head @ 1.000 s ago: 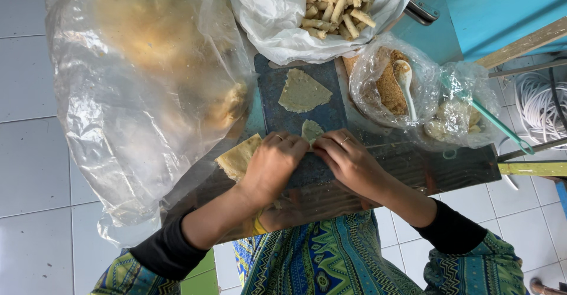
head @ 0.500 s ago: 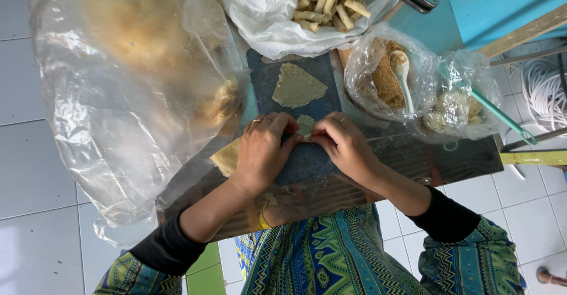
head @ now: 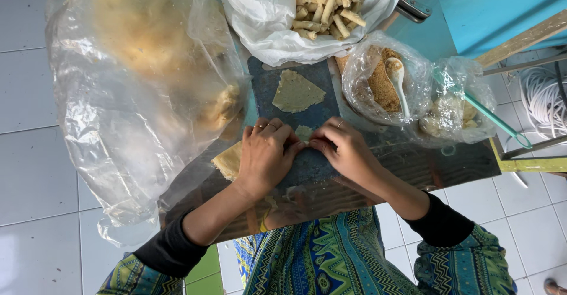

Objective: The person lays triangular dough wrappers on a board, spoons brown filling from a plastic bag onto a wrapper, folds the wrapper over the filling into a triangle and presses the edges closed, then stacks the finished filled pastries on the board and reaches for the next wrapper.

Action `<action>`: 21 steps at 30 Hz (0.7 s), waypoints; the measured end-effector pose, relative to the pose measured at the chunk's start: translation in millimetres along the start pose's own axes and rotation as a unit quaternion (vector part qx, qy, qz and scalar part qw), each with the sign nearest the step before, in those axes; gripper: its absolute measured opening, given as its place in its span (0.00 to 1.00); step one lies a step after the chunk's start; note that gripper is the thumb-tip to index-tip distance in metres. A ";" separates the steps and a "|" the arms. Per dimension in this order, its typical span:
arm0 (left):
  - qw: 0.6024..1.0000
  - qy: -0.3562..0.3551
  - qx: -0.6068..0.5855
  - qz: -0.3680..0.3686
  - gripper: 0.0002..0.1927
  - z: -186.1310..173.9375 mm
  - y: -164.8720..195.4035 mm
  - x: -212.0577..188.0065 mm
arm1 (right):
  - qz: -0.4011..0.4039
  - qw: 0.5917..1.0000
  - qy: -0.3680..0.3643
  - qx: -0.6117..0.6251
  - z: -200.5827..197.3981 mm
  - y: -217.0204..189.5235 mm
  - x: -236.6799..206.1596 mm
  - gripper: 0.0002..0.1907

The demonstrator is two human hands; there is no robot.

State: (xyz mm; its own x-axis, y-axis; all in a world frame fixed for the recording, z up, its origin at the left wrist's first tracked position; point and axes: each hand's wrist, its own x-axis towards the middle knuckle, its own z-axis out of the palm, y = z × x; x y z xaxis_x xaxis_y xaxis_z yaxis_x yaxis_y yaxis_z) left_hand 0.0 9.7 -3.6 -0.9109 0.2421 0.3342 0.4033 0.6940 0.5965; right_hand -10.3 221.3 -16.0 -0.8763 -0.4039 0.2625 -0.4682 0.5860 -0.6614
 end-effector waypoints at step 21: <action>0.999 -0.007 -0.020 -0.029 0.10 1.8 -2.9 -1.1 | -0.056 0.998 0.027 0.001 2.0 5.4 -1.8 0.14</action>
State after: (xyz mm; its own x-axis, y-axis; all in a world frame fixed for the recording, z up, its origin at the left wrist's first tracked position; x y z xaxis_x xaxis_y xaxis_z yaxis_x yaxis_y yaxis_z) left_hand -0.3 8.7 -7.0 -0.9338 0.2122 0.2881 0.3529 0.6791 0.6436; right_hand -11.0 223.8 -21.4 -0.8238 -0.4272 0.3725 -0.5628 0.5378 -0.6278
